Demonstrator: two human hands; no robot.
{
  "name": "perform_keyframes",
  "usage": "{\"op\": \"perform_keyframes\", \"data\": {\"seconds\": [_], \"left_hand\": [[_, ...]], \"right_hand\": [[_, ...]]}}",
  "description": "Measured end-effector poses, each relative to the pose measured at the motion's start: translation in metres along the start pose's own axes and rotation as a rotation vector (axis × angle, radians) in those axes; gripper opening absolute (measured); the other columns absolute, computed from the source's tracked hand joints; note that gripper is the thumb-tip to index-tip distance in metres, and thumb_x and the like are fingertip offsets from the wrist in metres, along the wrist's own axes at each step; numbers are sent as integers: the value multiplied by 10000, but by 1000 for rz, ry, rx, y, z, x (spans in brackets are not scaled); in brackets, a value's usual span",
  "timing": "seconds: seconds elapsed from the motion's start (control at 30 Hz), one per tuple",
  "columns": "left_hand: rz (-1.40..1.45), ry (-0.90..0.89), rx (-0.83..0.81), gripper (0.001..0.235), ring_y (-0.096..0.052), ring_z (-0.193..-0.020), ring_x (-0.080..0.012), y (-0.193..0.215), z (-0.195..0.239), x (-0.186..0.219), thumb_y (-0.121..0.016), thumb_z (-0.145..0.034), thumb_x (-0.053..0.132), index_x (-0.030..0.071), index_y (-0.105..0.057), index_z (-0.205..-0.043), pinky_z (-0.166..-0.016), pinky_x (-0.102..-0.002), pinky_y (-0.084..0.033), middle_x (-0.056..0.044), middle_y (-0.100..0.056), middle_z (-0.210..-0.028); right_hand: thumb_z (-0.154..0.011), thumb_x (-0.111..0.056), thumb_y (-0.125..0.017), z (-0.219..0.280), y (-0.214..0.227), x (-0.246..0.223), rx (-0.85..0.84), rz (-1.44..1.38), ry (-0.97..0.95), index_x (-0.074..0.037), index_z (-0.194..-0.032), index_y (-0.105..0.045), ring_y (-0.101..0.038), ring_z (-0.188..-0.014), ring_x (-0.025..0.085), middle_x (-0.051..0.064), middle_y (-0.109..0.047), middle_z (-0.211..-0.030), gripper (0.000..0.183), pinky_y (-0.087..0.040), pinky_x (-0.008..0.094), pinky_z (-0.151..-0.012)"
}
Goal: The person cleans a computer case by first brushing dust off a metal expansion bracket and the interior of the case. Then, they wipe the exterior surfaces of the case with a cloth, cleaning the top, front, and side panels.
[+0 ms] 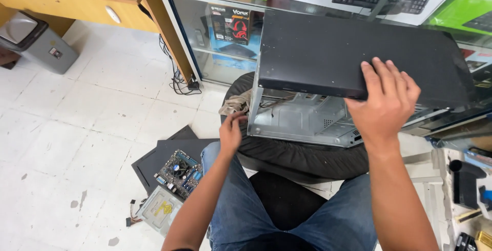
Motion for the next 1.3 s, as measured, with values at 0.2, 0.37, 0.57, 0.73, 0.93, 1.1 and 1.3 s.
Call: {"op": "perform_keyframes", "data": {"seconds": [0.2,0.37,0.57,0.73,0.93,1.1,1.3], "left_hand": [[-442,339,4,620,-623,-1193,-383,-5,-97,-85,-632,-907,540,34,-604,-1262,-993,-491,-481,-140,-697,-1237],[-594,462,-29,580,-663,-925,-371,-21,-109,-72,-663,-867,607,34,-648,-960,-734,-478,-523,-151,-681,-1007],[-66,190,384,489,-625,-1087,-416,-8,-141,-79,-382,-1025,402,19,-680,-1089,-971,-496,-443,-237,-698,-1121],[825,328,451,538,-615,-1219,-385,47,-111,89,-305,-1004,367,8,-569,-1305,-906,-544,-592,-268,-633,-1307],[1049,209,524,641,-695,-957,-305,95,-82,190,-408,-935,553,4,-616,-1193,-797,-405,-550,-162,-700,-1026],[1038,71,251,706,-653,-1168,-235,110,-37,225,-483,-903,559,46,-569,-1380,-989,-325,-506,-124,-687,-1255],[1029,-2,-250,448,-664,-1054,-232,92,26,241,-565,-998,473,77,-668,-1182,-959,-366,-496,-107,-728,-1069]], "right_hand": [[-795,-351,-1038,11,1,31,-87,-57,-61,-15,-1277,-836,-745,-1264,355,169,-807,-1324,621,-498,453,-1098],[-789,-256,-1030,15,3,34,-105,-43,-93,-10,-1298,-841,-749,-1286,375,179,-810,-1343,596,-496,474,-1122],[-748,-259,-1030,17,2,37,-107,-25,-96,-23,-1294,-849,-762,-1286,367,172,-823,-1342,621,-491,450,-1142],[-745,-273,-1037,18,1,28,-93,-21,-102,-15,-1282,-862,-769,-1274,353,174,-838,-1314,621,-484,434,-1150],[-653,-378,-1014,19,-2,9,-83,-39,-98,-70,-1270,-837,-743,-1271,355,147,-810,-1330,713,-473,466,-1134],[-561,-311,-1025,14,3,-5,-161,-51,-129,-82,-1307,-776,-697,-1330,309,121,-766,-1395,819,-444,438,-1167],[-829,-208,-873,-28,82,-61,-179,-834,-341,42,-1262,-660,-599,-1296,377,241,-637,-1353,543,-479,508,-1160]]}}
Point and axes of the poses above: each hand's wrist, its own z-axis away from the middle knuckle, its own y-axis out of the back of the hand, x = y × z, the point moved 1 cm from there along -z, towards the middle knuckle
